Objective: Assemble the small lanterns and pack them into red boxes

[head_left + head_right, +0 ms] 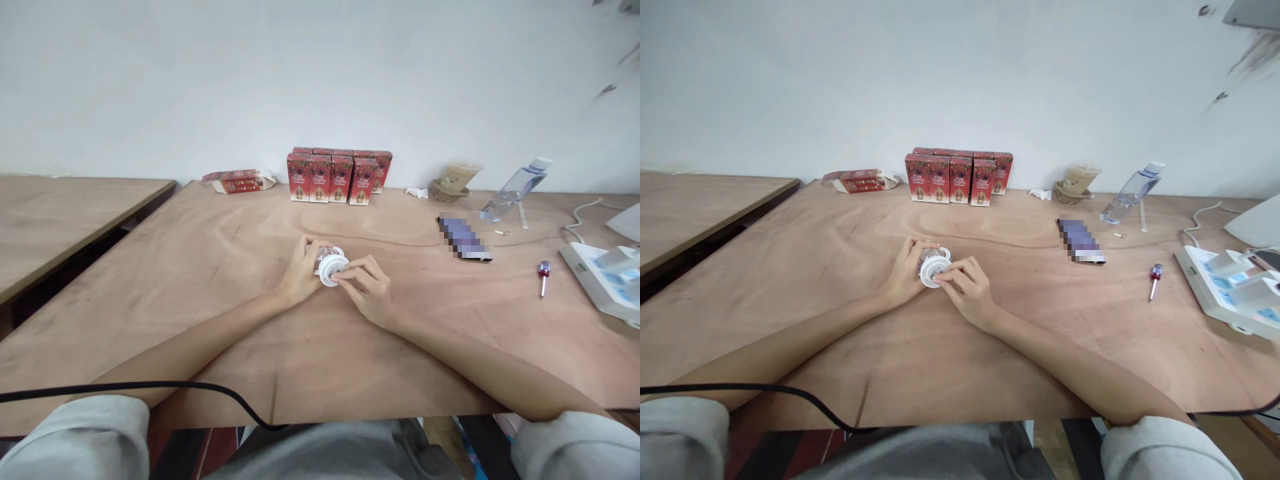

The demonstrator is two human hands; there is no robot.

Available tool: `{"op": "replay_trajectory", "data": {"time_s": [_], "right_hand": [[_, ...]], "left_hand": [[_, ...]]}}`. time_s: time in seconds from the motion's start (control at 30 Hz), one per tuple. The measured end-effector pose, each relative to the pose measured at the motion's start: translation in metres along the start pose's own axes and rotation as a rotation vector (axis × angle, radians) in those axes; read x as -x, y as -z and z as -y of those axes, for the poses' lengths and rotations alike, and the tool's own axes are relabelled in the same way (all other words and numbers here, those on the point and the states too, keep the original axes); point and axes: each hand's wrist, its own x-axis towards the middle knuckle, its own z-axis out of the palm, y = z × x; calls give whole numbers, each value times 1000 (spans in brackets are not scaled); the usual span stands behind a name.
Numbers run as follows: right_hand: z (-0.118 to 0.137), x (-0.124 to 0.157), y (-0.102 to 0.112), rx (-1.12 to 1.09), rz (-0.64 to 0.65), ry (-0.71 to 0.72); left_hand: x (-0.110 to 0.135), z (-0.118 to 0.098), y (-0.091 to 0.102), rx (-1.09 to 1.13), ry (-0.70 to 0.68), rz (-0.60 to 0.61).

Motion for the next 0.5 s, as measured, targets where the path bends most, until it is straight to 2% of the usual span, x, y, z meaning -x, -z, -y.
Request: {"op": "replay_trajectory", "data": {"time_s": [0.27,0.37,0.5], "right_hand": [[-3,3,-4,-12,-24,106],[0,2,-2,-5,-69,49],[-8,-1,0,29,-89,-137]], "left_hand": [[-1,-4,2,20,12,-8],[-2,-3,3,44,28,-37],[-5,5,1,96,94,-161]]}}
